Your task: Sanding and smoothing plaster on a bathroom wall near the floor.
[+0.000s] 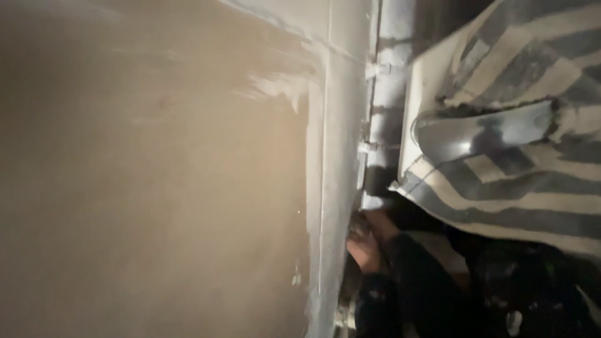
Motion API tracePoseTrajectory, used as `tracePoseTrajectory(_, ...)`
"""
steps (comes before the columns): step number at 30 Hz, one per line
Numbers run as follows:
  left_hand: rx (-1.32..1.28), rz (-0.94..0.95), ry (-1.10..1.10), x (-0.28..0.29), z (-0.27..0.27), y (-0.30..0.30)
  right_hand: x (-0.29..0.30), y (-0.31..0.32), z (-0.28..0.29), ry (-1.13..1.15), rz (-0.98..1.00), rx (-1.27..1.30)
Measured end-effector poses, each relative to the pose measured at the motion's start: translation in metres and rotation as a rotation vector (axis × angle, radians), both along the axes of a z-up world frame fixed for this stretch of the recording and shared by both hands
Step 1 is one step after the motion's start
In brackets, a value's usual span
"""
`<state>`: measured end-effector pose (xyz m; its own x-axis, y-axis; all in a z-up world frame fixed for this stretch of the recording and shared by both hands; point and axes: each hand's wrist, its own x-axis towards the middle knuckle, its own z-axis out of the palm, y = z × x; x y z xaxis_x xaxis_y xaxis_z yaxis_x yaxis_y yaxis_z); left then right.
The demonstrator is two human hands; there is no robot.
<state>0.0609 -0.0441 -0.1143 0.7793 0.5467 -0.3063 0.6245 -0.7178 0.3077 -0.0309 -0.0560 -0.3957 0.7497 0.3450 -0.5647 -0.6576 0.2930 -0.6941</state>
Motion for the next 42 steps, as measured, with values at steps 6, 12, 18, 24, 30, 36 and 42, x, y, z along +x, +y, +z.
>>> tracePoseTrajectory(6, -0.007, 0.026, 0.020, -0.011, -0.017, -0.015, 0.014, -0.034, 0.041, -0.419, 0.163, -0.580)
tracePoseTrajectory(12, 0.045, -0.172, -0.152, -0.086, -0.117, 0.035, 0.064, -0.056, 0.123, -0.434, 0.128, -0.516)
tracePoseTrajectory(18, 0.179, -0.435, -0.338, -0.100, -0.161, 0.038, 0.126, -0.097, 0.191, -0.378, 0.040, -0.331)
tracePoseTrajectory(24, 0.175, -0.239, -0.395, -0.075, -0.193, 0.024, 0.188, -0.117, 0.253, -0.355, -0.058, -0.092)
tracePoseTrajectory(30, -0.148, -0.039, -0.119, -0.133, -0.129, 0.069, 0.142, -0.108, 0.296, -0.139, -0.183, 0.206)
tracePoseTrajectory(36, 0.122, -0.166, -0.459, -0.086, -0.119, 0.025, 0.150, -0.103, 0.230, -0.098, -0.304, 0.429)
tracePoseTrajectory(42, 0.609, -0.455, -0.025, -0.039, -0.139, -0.002, 0.138, -0.094, 0.192, -0.016, -0.381, 0.680)
